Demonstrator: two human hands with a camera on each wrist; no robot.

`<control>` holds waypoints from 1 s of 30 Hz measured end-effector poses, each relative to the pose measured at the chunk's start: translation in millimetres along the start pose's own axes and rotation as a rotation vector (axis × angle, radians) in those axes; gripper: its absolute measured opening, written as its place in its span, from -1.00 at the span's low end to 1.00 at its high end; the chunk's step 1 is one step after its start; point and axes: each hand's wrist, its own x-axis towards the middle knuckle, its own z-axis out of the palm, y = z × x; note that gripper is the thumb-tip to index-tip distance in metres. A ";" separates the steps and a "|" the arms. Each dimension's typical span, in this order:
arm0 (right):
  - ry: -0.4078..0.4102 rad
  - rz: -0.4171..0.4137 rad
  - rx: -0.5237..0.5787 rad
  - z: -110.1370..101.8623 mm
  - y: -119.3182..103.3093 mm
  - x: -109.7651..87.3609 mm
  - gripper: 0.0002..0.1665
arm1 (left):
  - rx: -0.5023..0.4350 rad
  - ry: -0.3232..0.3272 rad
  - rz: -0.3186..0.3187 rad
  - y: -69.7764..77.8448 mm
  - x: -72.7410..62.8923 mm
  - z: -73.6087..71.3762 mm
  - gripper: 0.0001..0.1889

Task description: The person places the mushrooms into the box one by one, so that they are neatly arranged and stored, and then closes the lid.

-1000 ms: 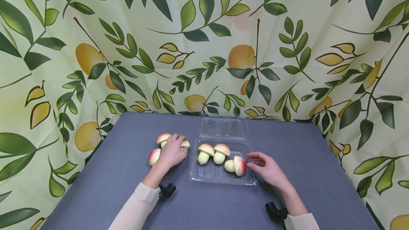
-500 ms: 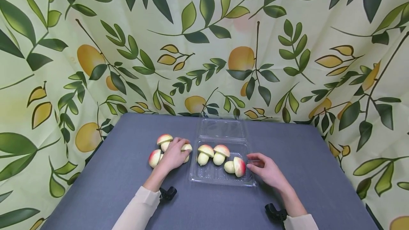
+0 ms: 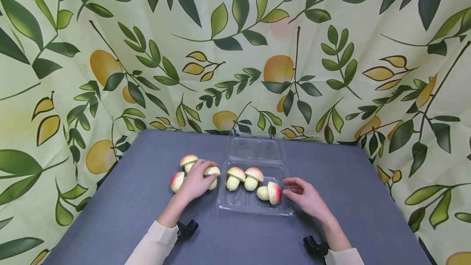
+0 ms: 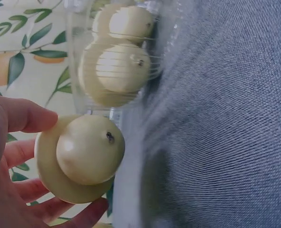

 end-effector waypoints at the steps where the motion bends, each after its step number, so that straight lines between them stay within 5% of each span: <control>1: 0.001 0.000 0.000 0.2 0.1 -0.1 -0.50 | -0.001 0.004 0.004 1.2 -0.7 -1.3 -0.68; 16: 0.004 0.021 -0.002 0.8 -3.2 -0.6 -0.51 | -0.031 0.076 0.132 20.6 -6.4 -13.6 -0.68; 30: -0.009 -0.012 0.012 -0.2 -2.2 -0.3 -0.52 | -0.067 0.001 0.250 58.7 -3.7 -10.5 -0.69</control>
